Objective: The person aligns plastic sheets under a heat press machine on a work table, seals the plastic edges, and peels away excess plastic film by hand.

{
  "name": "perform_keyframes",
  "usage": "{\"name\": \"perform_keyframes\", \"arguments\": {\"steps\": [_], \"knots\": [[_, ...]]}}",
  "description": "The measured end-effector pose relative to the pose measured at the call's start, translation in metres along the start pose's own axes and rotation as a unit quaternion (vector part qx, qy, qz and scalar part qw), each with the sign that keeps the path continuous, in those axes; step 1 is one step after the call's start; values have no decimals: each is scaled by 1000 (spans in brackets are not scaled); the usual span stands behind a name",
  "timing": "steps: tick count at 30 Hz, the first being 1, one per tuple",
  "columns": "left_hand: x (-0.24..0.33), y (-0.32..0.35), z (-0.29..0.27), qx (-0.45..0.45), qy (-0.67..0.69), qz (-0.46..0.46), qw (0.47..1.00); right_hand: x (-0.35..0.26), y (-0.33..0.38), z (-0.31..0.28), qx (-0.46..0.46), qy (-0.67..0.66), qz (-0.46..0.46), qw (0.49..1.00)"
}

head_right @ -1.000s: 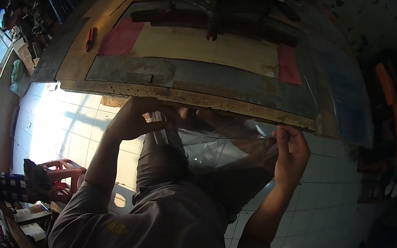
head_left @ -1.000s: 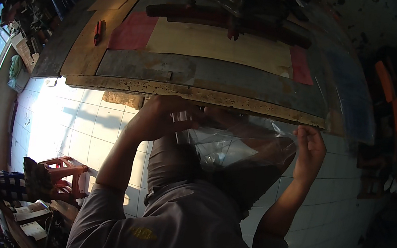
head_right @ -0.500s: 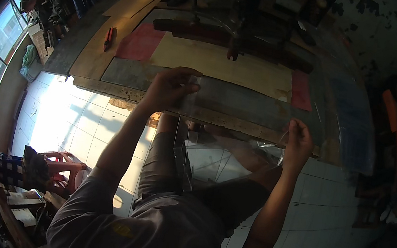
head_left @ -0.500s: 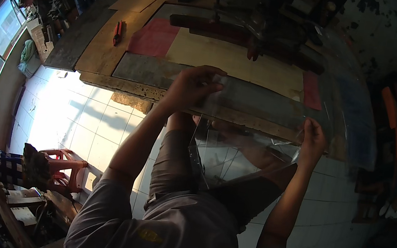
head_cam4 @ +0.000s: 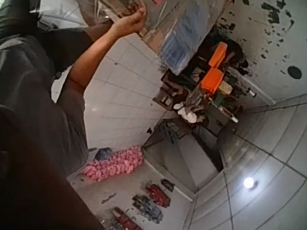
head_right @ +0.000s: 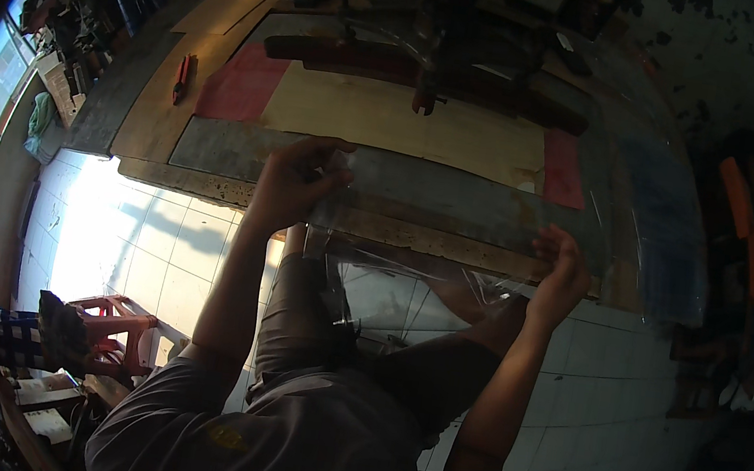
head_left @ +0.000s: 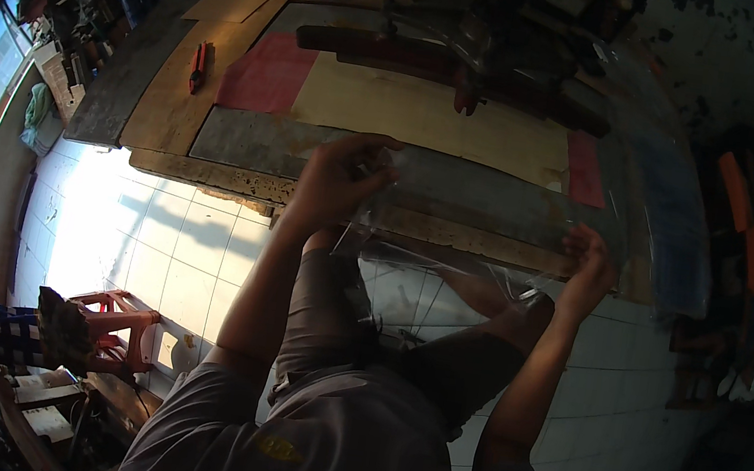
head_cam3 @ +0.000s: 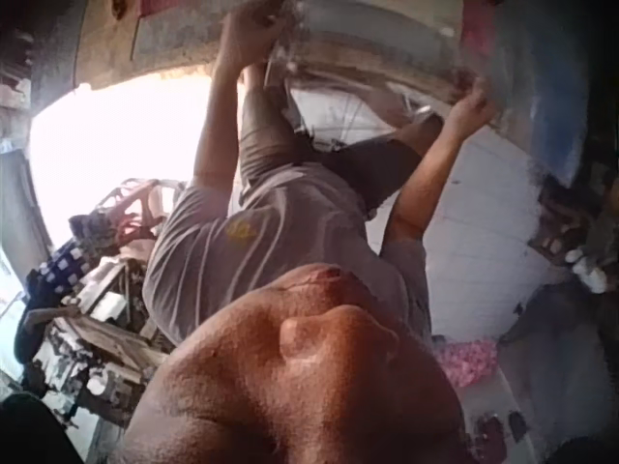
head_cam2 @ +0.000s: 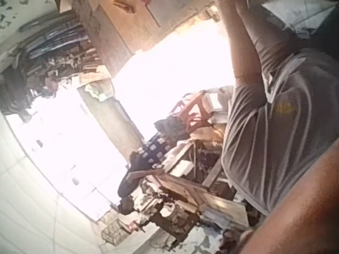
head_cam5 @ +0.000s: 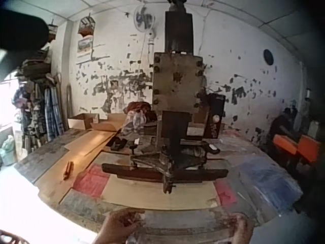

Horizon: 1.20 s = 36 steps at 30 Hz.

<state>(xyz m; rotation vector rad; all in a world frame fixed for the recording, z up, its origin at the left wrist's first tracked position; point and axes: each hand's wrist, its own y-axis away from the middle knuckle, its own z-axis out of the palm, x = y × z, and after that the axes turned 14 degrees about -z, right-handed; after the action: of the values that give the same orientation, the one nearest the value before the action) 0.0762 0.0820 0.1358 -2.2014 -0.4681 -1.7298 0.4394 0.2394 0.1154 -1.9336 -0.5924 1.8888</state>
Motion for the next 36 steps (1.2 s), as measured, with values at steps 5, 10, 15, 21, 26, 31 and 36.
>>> {"name": "perform_keyframes", "arguments": {"steps": [5,10,15,21,26,31,36], "knots": [[2,1,1,1,17,-32,999,-12,0,9,-9,37,1,999],[2,0,0,4,-15,-28,999,-3,1,-3,-47,-47,-33,997],[2,1,-1,9,-21,-20,1000,-10,4,1,-52,55,-18,997],[0,1,0,4,-2,-25,1000,-9,2,1,-25,6,-3,1000],[3,2,1,7,-10,-16,1000,-3,3,-4,-49,-18,-17,999],[5,3,0,6,-21,-26,999,-10,3,-1,-54,47,-14,997],[6,4,0,14,-13,-13,1000,-11,0,1,-38,-11,14,999]]}}
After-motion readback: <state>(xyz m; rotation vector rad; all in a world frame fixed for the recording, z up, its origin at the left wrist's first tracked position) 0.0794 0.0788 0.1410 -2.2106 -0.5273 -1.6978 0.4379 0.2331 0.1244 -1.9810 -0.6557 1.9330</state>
